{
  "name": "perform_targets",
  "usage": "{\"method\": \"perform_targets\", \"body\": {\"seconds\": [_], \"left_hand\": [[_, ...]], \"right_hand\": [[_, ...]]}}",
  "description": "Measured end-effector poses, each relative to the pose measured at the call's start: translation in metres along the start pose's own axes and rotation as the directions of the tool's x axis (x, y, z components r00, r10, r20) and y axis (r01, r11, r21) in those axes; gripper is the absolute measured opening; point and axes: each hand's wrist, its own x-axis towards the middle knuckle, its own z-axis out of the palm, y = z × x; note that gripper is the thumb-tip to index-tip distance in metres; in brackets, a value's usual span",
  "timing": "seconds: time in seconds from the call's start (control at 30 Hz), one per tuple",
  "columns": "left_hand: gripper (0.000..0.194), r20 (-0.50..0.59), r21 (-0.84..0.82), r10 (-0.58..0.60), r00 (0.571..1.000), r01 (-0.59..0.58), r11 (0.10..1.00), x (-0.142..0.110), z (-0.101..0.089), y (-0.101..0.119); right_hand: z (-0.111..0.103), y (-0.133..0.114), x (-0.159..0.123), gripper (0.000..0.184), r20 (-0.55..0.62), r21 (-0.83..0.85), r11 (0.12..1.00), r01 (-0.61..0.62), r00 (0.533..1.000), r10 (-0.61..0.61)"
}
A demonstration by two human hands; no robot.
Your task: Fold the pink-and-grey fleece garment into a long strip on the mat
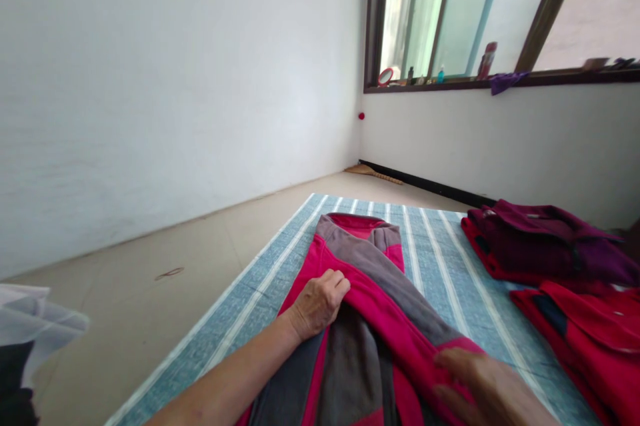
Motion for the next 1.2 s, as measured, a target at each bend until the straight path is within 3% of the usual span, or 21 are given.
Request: {"method": "perform_targets", "body": {"seconds": [0.1, 0.2, 0.33, 0.43, 0.67, 0.87, 0.93, 1.07, 1.2], "left_hand": [[0.015, -0.013, 0.025, 0.011, 1.000, -0.010, 1.000, -0.001, 0.002, 0.001], [0.015, -0.031, 0.048, 0.034, 0.999, -0.032, 0.998, -0.004, 0.002, 0.003], [0.013, -0.010, 0.048, 0.047, 0.999, -0.047, 0.998, -0.007, 0.001, 0.006], [0.012, 0.016, 0.036, 0.058, 0.998, -0.059, 0.998, -0.008, 0.001, 0.008], [0.015, 0.039, 0.005, 0.097, 0.994, -0.098, 0.995, -0.014, 0.000, 0.010], [0.042, 0.008, -0.112, 0.073, 0.997, -0.072, 0.991, -0.032, 0.006, 0.010], [0.041, -0.009, -0.198, 0.055, 0.998, -0.056, 0.979, -0.034, 0.001, 0.005], [0.022, -0.055, -0.414, 0.024, 0.998, -0.045, 0.909, -0.020, -0.020, -0.016], [0.025, -0.080, -0.426, -0.121, 0.989, 0.075, 0.902, 0.013, -0.028, -0.040]], "right_hand": [[-0.019, -0.013, 0.061, 0.022, 0.058, -0.006, 0.993, -0.117, 0.991, 0.117], [-0.025, -0.028, 0.135, 0.022, 0.011, -0.035, 0.994, -0.100, 0.995, 0.101], [-0.001, -0.047, 0.212, 0.026, -0.040, -0.040, 0.999, -0.024, 0.999, 0.022], [0.026, -0.054, 0.237, 0.038, -0.047, -0.010, 0.999, 0.050, 0.998, -0.050], [0.061, -0.042, 0.244, 0.034, -0.030, -0.003, 0.997, 0.072, 0.997, -0.072], [0.064, -0.036, 0.253, 0.025, -0.019, 0.016, 0.999, 0.035, 0.999, -0.035], [0.057, -0.036, 0.249, 0.026, -0.046, 0.032, 0.999, 0.011, 0.999, -0.010], [0.030, -0.022, 0.211, 0.027, -0.114, 0.045, 0.997, -0.056, 0.992, 0.060], [0.010, 0.026, 0.130, 0.034, -0.144, 0.035, 0.988, -0.153, 0.977, 0.156]]}}
